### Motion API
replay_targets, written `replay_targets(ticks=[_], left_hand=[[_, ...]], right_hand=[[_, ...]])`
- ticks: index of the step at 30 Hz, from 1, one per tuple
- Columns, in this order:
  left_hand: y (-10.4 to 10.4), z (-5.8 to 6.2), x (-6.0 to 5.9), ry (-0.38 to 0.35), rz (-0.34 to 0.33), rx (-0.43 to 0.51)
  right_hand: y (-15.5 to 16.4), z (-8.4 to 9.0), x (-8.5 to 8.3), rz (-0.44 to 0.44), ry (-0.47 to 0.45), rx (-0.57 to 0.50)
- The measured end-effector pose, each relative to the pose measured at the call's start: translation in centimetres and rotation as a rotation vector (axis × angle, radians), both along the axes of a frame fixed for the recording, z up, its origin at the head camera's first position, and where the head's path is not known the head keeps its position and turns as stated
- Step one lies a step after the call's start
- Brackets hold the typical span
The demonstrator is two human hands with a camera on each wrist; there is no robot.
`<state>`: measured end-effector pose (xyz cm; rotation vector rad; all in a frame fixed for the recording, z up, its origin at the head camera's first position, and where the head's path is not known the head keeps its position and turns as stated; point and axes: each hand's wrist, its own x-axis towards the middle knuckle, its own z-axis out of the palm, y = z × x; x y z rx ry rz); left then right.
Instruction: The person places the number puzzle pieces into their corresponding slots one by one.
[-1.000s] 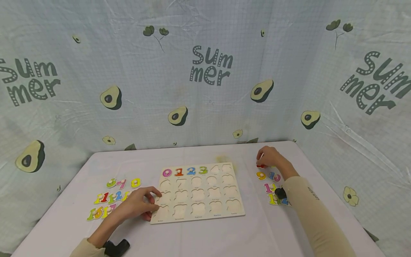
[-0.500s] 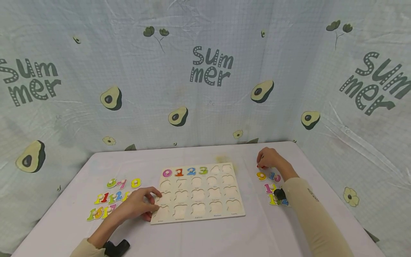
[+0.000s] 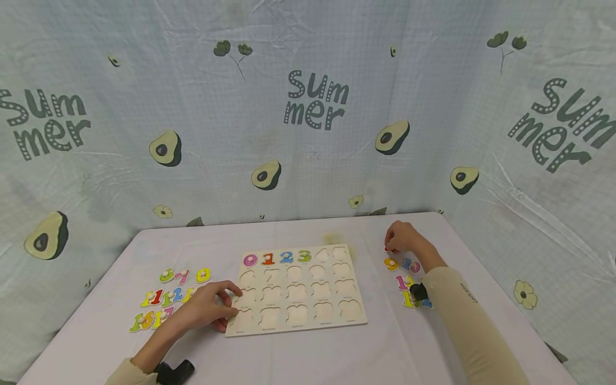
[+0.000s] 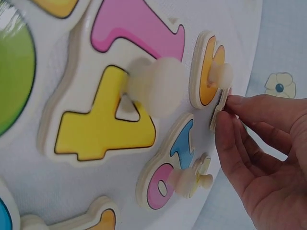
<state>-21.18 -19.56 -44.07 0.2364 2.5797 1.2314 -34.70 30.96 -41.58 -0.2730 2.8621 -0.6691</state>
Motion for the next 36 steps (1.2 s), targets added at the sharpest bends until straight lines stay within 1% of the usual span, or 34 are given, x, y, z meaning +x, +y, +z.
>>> replay_targets(ticks=[8,14,21,27,32,36], left_hand=[[0.0,0.0,0.0,-0.004,0.004,-0.007],[0.0,0.0,0.1,-0.001,0.006,-0.006],[0.0,-0.1,0.1,0.004,-0.001,-0.006],[0.0,0.1,0.2,0.005,-0.004,-0.003],[0.0,0.2,0.4,0.006,0.001,-0.005],[0.0,0.3,0.5,0.006,0.002,-0.007]], right_hand=[[-0.4,0.7,-0.2,0.002,0.005,-0.009],[-0.9,1.4,-0.6,0.034,0.035,-0.001],[-1.9,2.0,-0.5,0.067,0.052,-0.047],[-3.0,2.4,-0.2,0.079,0.060,-0.041],[-4.0,2.9,0.0,0.106,0.080,-0.046],[-4.8,3.2,0.2,0.117,0.075,-0.051]])
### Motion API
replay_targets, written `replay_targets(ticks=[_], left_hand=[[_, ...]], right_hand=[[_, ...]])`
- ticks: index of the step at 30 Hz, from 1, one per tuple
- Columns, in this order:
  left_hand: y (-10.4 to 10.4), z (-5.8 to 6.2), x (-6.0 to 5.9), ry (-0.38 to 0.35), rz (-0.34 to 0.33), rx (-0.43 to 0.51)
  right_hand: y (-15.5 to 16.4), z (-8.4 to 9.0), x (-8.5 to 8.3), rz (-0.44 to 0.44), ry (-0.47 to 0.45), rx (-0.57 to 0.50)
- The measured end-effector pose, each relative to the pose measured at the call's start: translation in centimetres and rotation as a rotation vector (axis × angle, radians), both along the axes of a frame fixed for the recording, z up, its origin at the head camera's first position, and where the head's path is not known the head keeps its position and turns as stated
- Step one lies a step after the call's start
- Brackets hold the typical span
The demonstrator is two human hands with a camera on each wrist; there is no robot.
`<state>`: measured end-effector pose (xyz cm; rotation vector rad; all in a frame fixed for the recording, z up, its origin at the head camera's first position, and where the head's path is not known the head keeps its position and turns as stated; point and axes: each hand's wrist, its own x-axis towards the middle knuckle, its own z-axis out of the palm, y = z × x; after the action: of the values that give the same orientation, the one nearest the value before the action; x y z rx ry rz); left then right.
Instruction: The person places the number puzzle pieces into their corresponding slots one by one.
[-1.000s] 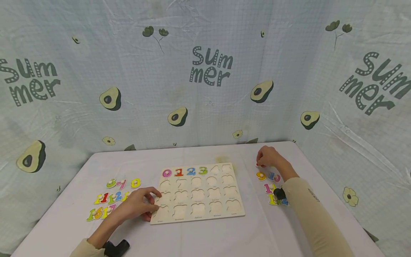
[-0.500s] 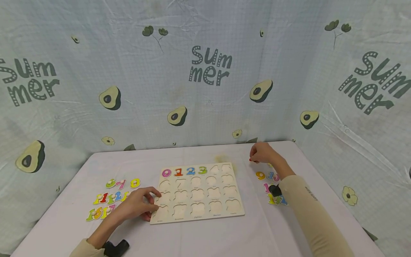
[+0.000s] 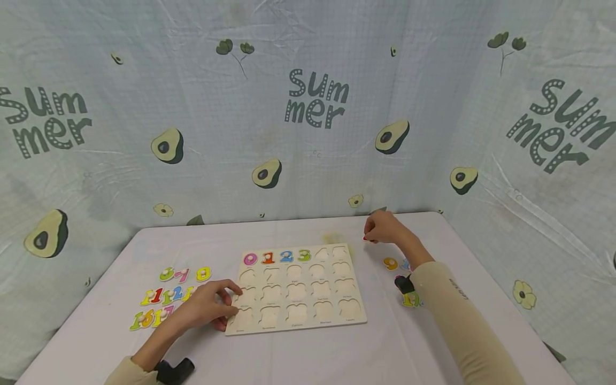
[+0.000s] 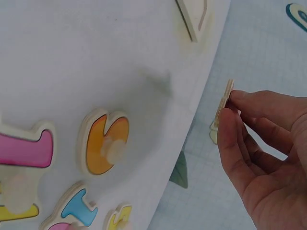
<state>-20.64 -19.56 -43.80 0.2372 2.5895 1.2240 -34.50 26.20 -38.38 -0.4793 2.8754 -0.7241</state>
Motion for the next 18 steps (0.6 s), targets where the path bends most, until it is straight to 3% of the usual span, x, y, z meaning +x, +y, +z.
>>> replay_targets(ticks=[18], left_hand=[[0.1,0.0,-0.2,-0.006,0.010,0.011]], right_hand=[[-4.2,0.5,-0.6,0.074,0.023,-0.017]])
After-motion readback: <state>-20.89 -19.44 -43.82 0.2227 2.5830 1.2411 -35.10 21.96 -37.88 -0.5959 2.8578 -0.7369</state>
